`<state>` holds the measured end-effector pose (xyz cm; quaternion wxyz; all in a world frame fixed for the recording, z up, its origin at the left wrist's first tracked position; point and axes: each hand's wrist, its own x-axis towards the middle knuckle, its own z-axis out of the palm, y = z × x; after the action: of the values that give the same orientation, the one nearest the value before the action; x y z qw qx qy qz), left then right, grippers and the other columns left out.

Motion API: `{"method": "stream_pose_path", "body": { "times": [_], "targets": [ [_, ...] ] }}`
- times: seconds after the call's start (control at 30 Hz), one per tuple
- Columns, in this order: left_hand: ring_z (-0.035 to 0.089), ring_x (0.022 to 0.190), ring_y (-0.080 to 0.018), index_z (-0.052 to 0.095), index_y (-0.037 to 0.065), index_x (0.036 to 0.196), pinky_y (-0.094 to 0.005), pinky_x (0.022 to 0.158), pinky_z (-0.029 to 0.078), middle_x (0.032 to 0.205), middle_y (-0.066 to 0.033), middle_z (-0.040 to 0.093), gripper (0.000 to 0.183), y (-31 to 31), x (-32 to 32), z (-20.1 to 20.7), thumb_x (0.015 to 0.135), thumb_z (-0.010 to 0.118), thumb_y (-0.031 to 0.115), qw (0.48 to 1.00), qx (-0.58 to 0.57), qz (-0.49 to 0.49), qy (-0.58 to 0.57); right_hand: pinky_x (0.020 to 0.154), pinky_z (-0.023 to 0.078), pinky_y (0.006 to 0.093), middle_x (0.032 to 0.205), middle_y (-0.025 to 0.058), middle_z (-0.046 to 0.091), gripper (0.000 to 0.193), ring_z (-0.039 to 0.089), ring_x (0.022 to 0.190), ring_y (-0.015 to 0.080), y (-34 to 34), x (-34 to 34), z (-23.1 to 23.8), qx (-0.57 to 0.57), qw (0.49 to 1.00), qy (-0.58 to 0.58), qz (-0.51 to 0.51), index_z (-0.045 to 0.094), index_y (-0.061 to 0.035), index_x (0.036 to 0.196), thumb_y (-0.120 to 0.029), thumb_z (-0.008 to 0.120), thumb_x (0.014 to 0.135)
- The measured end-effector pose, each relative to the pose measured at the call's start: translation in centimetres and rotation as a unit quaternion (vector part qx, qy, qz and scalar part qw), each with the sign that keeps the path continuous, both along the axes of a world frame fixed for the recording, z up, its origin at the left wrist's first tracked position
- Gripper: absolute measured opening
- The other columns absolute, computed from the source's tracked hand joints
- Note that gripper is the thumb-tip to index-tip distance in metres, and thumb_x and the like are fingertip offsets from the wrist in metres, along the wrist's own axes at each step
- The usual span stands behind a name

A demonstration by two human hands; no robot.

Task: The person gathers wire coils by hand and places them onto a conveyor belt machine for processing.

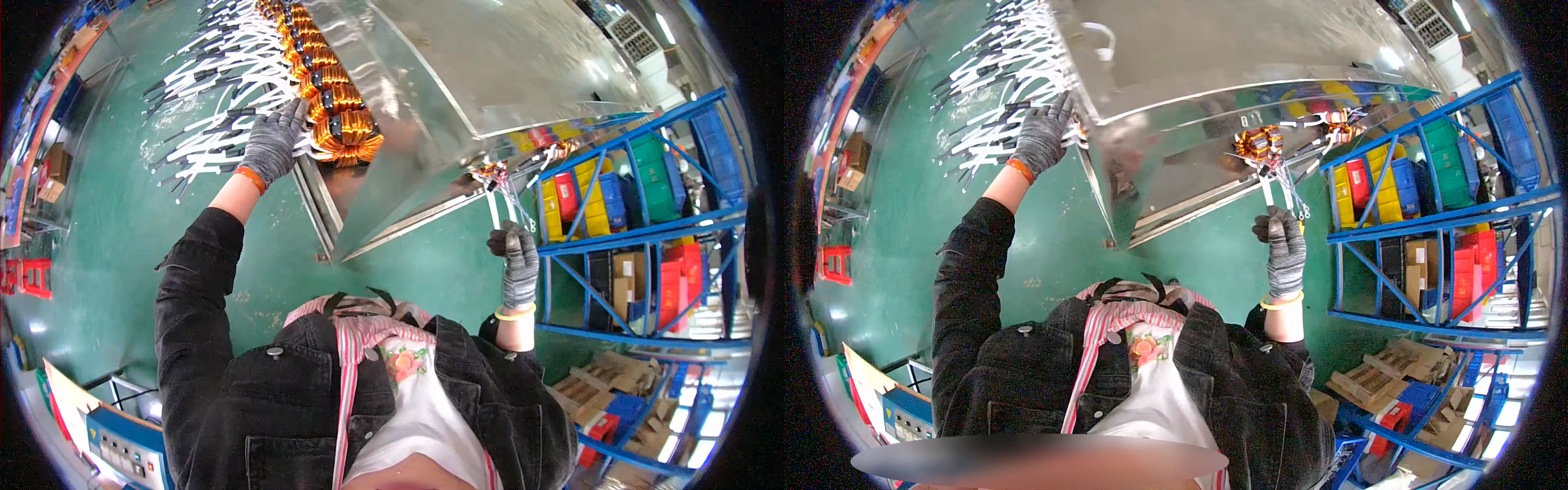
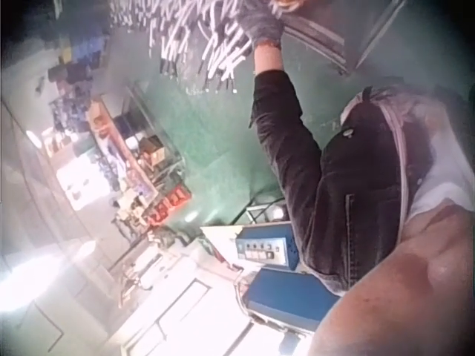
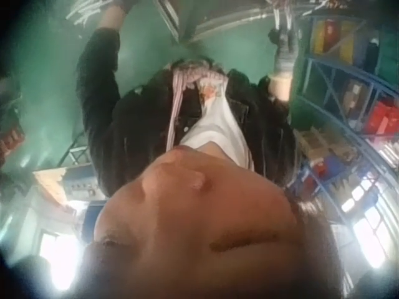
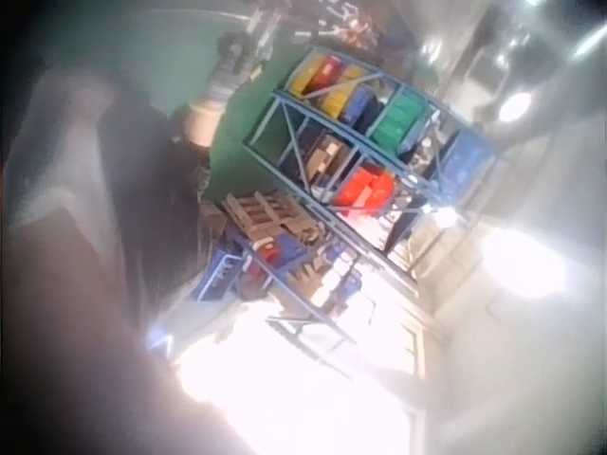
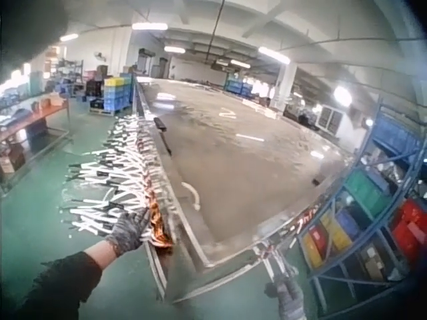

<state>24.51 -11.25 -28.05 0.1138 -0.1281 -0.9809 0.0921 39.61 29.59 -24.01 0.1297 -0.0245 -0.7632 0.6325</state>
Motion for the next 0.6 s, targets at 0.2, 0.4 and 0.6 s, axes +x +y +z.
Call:
{"method": "stream_pose_path", "body": {
  "times": [0.2,0.4,0.6],
  "targets": [
    [0.053,0.101,-0.0272,0.027,0.004,0.133,-0.0421,0.086,0.037,0.118,-0.0180,0.049,0.069,-0.3,-0.5,-0.2,0.071,0.056,0.013,0.997,0.058,-0.019,0.039,0.069,0.049,0.0259,0.084,0.0080,0.062,0.028,0.060,0.074,0.0142,-4.6,-0.4,-0.5,-0.010,0.998,-0.020,0.067,0.054,-0.0007,0.107,-0.022,0.052,0.089],
    [0.037,0.122,-0.0283,0.039,0.005,0.126,-0.0472,0.095,0.031,0.130,-0.0178,0.039,0.050,0.0,-0.2,-0.1,0.077,0.048,0.011,0.980,-0.006,-0.083,0.180,0.065,0.050,0.0275,0.084,0.0112,0.064,0.033,0.062,0.073,0.0179,-7.7,-2.4,-3.3,-0.042,0.992,-0.046,0.110,0.055,0.0008,0.103,-0.029,0.051,0.089],
    [0.033,0.125,-0.0295,0.036,0.003,0.127,-0.0395,0.103,0.024,0.132,-0.0163,0.037,0.060,0.3,-1.0,-0.6,0.071,0.055,0.014,0.998,0.056,-0.034,0.019,0.078,0.045,0.0244,0.089,0.0029,0.060,0.029,0.057,0.082,0.0140,-9.1,-9.6,-7.9,0.606,0.714,0.326,0.133,0.053,-0.0002,0.108,-0.015,0.056,0.083]
  ]
}}
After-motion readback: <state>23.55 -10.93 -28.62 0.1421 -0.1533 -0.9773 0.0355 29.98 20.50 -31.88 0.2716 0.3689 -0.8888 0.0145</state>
